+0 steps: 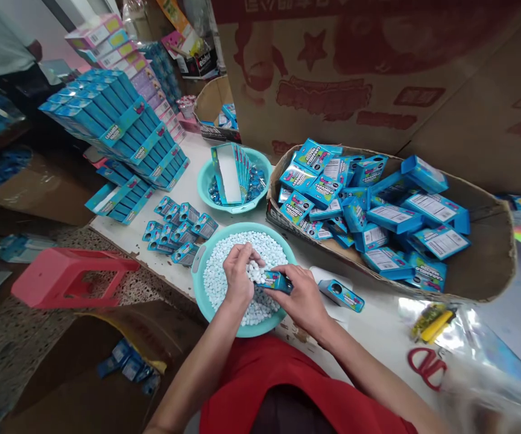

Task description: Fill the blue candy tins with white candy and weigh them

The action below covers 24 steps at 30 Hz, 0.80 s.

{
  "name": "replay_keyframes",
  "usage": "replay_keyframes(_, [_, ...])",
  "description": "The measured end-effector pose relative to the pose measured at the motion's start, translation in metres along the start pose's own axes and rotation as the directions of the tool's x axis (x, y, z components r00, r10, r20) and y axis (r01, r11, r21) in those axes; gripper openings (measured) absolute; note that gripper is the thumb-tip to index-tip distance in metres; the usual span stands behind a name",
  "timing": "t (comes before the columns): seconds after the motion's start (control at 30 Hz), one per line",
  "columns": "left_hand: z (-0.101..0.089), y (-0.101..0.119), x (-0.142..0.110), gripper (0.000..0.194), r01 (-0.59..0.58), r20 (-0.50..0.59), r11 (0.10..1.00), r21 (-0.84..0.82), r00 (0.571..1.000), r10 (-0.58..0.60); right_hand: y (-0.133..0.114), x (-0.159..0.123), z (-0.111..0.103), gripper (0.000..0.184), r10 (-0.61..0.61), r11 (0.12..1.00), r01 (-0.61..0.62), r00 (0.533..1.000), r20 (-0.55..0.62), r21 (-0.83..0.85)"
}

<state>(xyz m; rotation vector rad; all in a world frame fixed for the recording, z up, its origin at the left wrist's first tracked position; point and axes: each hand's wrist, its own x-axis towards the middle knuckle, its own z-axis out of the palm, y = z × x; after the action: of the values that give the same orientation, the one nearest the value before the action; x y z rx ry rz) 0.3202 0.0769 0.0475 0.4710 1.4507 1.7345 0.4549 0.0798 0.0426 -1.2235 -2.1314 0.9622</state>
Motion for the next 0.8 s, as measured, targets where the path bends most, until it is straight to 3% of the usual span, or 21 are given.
replay_keyframes(0.17, [0.001, -0.002, -0.004, 0.024, 0.072, 0.031, 0.994, -0.077, 0.997, -0.070, 0.002, -0.001, -0.002, 0.031, 0.024, 1.000, -0.024, 1.000, 0.012, 0.001])
replay_keyframes(0.6, [-0.001, -0.001, -0.009, 0.029, 0.125, 0.024, 0.990, -0.064, 0.992, -0.123, 0.005, -0.003, 0.001, 0.029, 0.029, 0.999, -0.029, 1.000, 0.002, 0.037])
replay_keyframes(0.8, [0.002, -0.001, -0.011, 0.029, 0.047, 0.014, 0.996, -0.071, 0.999, -0.047, 0.002, -0.003, 0.001, 0.028, 0.029, 0.994, -0.030, 1.000, 0.011, 0.107])
